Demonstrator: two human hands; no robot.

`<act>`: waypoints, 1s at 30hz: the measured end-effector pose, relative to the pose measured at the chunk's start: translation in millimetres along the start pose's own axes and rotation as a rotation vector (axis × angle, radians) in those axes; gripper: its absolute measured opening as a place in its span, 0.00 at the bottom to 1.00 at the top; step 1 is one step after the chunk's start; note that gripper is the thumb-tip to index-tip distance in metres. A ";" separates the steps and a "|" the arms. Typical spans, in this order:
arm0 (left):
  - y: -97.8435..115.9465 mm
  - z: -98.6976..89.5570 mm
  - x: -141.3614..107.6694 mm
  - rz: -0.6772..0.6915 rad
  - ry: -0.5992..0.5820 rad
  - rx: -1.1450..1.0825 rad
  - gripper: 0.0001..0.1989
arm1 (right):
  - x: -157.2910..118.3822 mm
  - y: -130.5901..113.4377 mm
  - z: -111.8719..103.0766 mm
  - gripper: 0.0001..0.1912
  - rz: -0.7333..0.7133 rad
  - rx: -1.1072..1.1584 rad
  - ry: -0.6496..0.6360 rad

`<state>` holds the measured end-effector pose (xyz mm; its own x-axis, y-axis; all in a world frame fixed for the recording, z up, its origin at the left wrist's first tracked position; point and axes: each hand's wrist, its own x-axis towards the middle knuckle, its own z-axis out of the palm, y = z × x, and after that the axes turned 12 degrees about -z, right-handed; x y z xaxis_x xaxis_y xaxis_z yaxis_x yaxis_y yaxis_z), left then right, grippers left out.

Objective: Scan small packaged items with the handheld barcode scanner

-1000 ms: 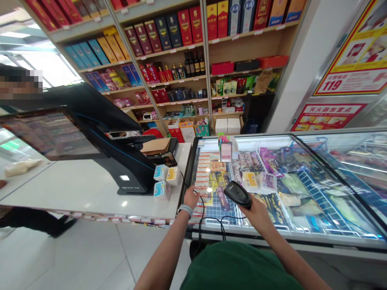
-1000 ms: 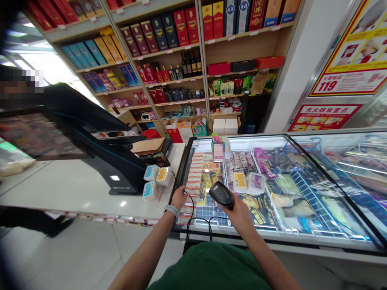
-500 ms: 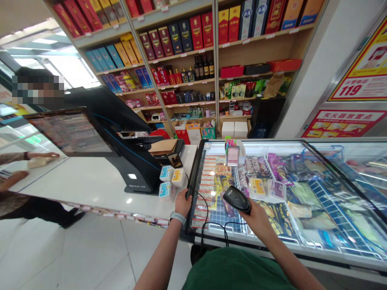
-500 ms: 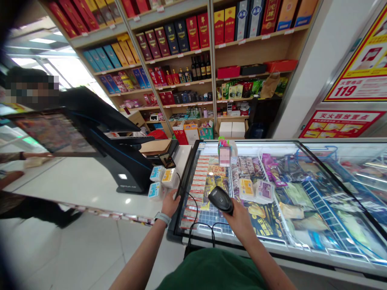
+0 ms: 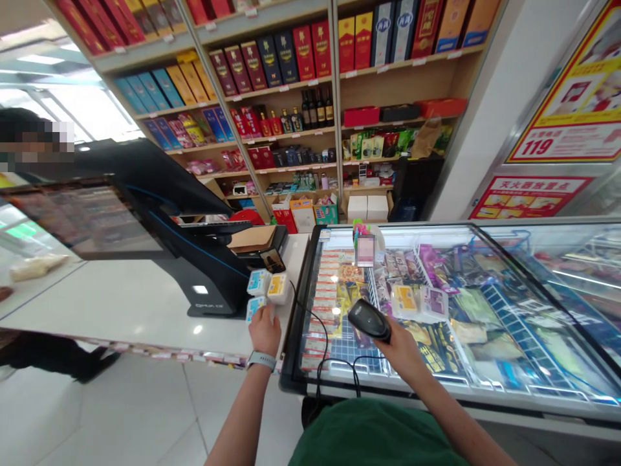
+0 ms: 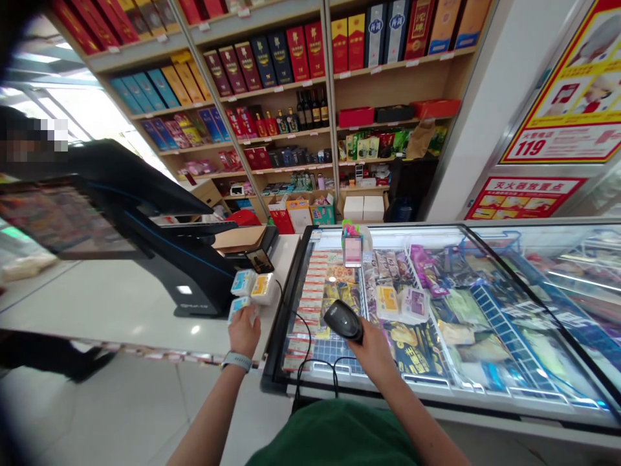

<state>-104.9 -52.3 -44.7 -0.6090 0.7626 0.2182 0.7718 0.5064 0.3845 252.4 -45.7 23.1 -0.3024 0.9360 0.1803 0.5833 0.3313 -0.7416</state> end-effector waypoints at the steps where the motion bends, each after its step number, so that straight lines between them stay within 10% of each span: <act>1: -0.7 -1.3 1.0 -0.026 0.026 0.040 0.22 | -0.1 0.7 0.4 0.16 -0.002 0.001 -0.002; 22: -38.3 1.0 3.0 -0.005 0.001 0.079 0.23 | -3.2 -2.7 -1.7 0.14 -0.009 0.018 -0.031; 30: -32.3 -32.7 6.0 -0.015 0.149 -0.088 0.19 | -4.4 0.2 -2.5 0.14 0.050 -0.002 0.056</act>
<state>-139.5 -77.2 -26.5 -0.6455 0.6840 0.3398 0.7476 0.4749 0.4642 255.8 -49.5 23.7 -0.2306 0.9564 0.1791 0.5980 0.2845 -0.7493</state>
